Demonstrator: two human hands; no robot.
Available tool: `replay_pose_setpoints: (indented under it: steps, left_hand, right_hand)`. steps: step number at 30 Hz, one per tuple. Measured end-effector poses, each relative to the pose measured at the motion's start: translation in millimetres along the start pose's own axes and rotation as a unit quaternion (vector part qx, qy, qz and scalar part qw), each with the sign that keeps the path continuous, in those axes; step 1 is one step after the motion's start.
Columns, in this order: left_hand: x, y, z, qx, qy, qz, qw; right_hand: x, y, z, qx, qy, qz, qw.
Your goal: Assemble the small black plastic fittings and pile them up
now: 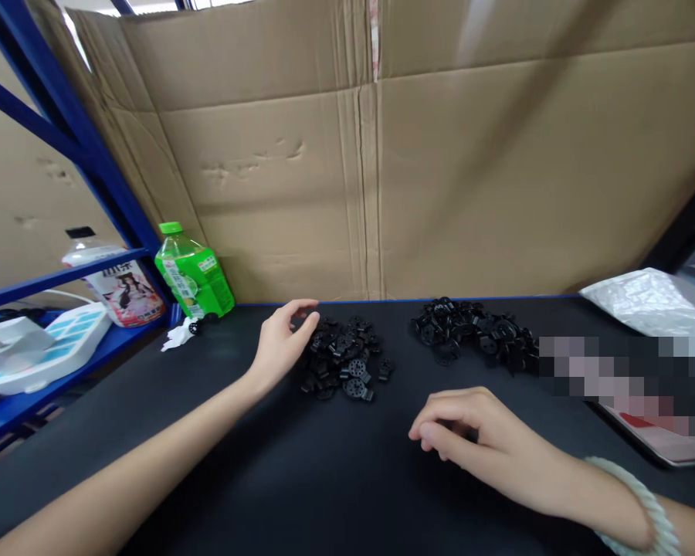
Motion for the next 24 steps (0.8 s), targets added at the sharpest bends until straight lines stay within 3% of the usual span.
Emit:
replay_pose_setpoints:
  steps: [1,3,5,7,10,13,21,24]
  left_hand:
    - [12.8,9.7,1.9,0.005,-0.002,0.018,1.000]
    - [49.5,35.2,12.2,-0.029,0.010,0.129,0.991]
    - [78.7,66.5,33.6,-0.146,0.053,0.215,0.964]
    - [93.8,94.2,51.4,-0.243,0.097,0.249,0.933]
    - [99.2,115.7,65.3,-0.307,0.136,0.267,0.904]
    - [94.5,115.6,67.7,-0.303,0.139,0.255,0.908]
    - [95.1,113.7,65.5,-0.303,0.154,0.259,0.904]
    - [94.8,113.5,66.0,-0.305,0.151,0.257,0.904]
  right_hand:
    - [0.1,-1.2,-4.4,0.010,0.035,-0.006,0.999]
    - [5.8,-4.3,-17.1,0.046,0.105,-0.011,0.993]
    - [18.5,-6.7,-34.7,0.105,0.177,0.002,0.979]
    - [34.1,-7.2,-52.7,0.166,0.246,0.027,0.954]
    - [53.4,-6.3,-70.3,0.219,0.305,0.052,0.925]
    - [63.7,-6.4,-77.1,0.233,0.317,0.059,0.917]
    - [53.2,-6.0,-103.2,0.277,0.326,0.046,0.903]
    - [52.8,-4.9,-113.9,0.267,0.361,0.044,0.892]
Point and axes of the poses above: each hand's wrist, its own y-axis away from the middle knuckle, its own z-axis out of the palm, x = y × z, the point moved 7 cm from there along -y, towards the middle knuckle
